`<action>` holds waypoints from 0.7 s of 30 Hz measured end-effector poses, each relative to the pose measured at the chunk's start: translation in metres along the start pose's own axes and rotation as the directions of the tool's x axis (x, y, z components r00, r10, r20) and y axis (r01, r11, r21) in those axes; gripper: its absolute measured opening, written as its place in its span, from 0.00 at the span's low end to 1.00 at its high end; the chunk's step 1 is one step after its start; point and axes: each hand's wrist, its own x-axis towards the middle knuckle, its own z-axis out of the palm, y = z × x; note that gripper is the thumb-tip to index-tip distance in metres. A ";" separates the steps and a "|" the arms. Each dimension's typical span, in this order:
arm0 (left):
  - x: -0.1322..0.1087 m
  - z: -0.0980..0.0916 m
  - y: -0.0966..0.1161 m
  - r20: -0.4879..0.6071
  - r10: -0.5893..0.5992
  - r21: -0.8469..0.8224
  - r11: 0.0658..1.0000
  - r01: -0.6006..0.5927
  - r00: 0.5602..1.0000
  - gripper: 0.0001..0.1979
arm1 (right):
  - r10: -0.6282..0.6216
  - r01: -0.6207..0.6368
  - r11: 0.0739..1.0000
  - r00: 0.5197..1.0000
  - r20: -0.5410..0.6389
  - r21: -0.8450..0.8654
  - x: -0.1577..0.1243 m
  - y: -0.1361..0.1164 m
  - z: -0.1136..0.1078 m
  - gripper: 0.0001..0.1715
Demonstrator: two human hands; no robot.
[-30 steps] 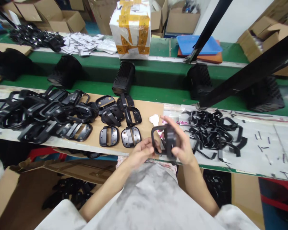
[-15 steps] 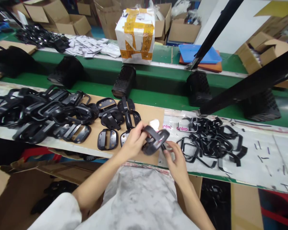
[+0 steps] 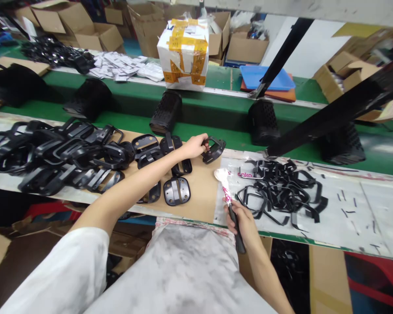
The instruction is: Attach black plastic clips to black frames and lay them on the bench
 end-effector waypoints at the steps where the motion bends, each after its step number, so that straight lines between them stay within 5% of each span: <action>1: 0.001 0.003 -0.001 0.044 0.008 0.049 0.999 -0.010 0.999 0.09 | 0.022 -0.021 0.994 1.000 0.000 0.108 -0.006 0.002 0.001 0.22; 3: 0.001 0.009 -0.001 0.115 0.054 0.181 0.981 -0.075 0.992 0.08 | 0.035 -0.032 0.972 0.999 -0.007 0.233 -0.013 0.005 0.006 0.23; 7: -0.007 0.010 0.004 0.148 0.162 0.500 0.839 -0.215 0.976 0.14 | 0.000 0.005 0.978 1.000 -0.022 0.209 -0.011 0.006 0.018 0.21; 11: -0.011 0.002 0.006 0.086 0.051 0.711 0.696 -0.097 0.995 0.20 | -0.032 0.031 0.993 0.999 0.008 0.112 0.000 0.005 0.029 0.25; 16: -0.001 -0.001 -0.002 0.227 -0.099 0.678 0.730 -0.084 0.969 0.22 | -0.127 0.128 0.990 0.992 -0.018 0.054 0.006 0.006 0.038 0.32; 21: 0.007 0.011 -0.010 0.394 -0.052 0.473 0.868 -0.153 0.918 0.18 | -0.104 0.104 0.993 0.995 -0.001 -0.049 0.008 0.010 0.036 0.34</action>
